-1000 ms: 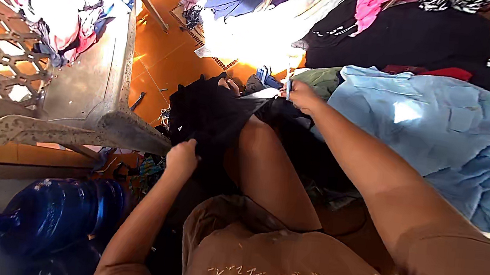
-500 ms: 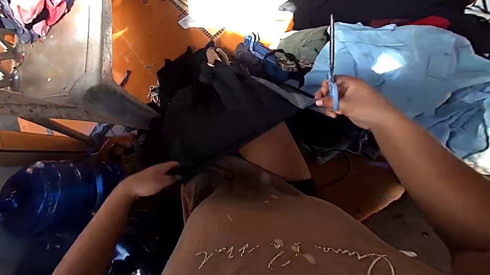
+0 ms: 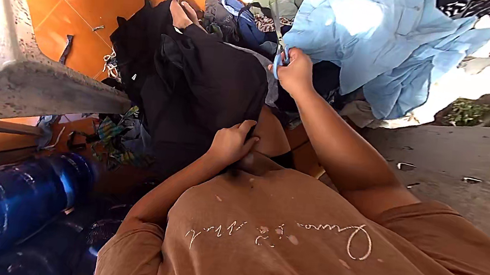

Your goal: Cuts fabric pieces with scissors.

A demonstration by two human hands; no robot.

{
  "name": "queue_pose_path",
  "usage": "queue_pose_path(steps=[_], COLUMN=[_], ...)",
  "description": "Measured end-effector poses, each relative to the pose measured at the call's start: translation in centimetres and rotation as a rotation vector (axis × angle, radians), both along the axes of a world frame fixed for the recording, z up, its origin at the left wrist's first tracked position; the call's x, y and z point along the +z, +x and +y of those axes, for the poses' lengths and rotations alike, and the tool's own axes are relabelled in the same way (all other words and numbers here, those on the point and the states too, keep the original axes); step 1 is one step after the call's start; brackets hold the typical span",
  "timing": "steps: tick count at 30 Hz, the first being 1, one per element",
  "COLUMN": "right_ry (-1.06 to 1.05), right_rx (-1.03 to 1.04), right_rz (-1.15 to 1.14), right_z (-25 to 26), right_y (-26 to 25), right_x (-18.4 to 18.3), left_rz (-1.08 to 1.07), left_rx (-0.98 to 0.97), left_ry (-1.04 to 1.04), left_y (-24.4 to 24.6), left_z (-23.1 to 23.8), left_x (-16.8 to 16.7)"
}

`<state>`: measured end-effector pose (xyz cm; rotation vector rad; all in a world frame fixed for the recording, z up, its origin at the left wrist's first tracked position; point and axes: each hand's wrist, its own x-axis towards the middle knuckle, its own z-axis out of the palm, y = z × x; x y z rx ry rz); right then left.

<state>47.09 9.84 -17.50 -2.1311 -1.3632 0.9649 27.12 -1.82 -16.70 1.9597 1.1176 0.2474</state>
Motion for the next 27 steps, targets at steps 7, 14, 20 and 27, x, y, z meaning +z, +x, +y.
queue_pose_path(steps=[7,14,20,27], right_ry=[-0.009,-0.04,-0.244,-0.516], right_rx=[-0.07,0.153,0.289,0.176], right_rz=[0.227,0.359,0.502,0.87], right_z=[-3.0,-10.4,-16.6,-20.1], right_y=[3.7,8.4,8.0,6.9], right_x=[-2.2,0.9,2.6,2.2], left_rz=[-0.199,-0.123,-0.246,-0.105], left_rx=[0.218,0.232,0.161,0.193], left_ry=[0.032,-0.031,0.225,-0.072], left_y=[-0.1,0.3,0.9,0.7], left_z=[-1.3,-0.9,-1.5,-0.8], left_x=[-1.2,-0.5,-1.7,-0.1])
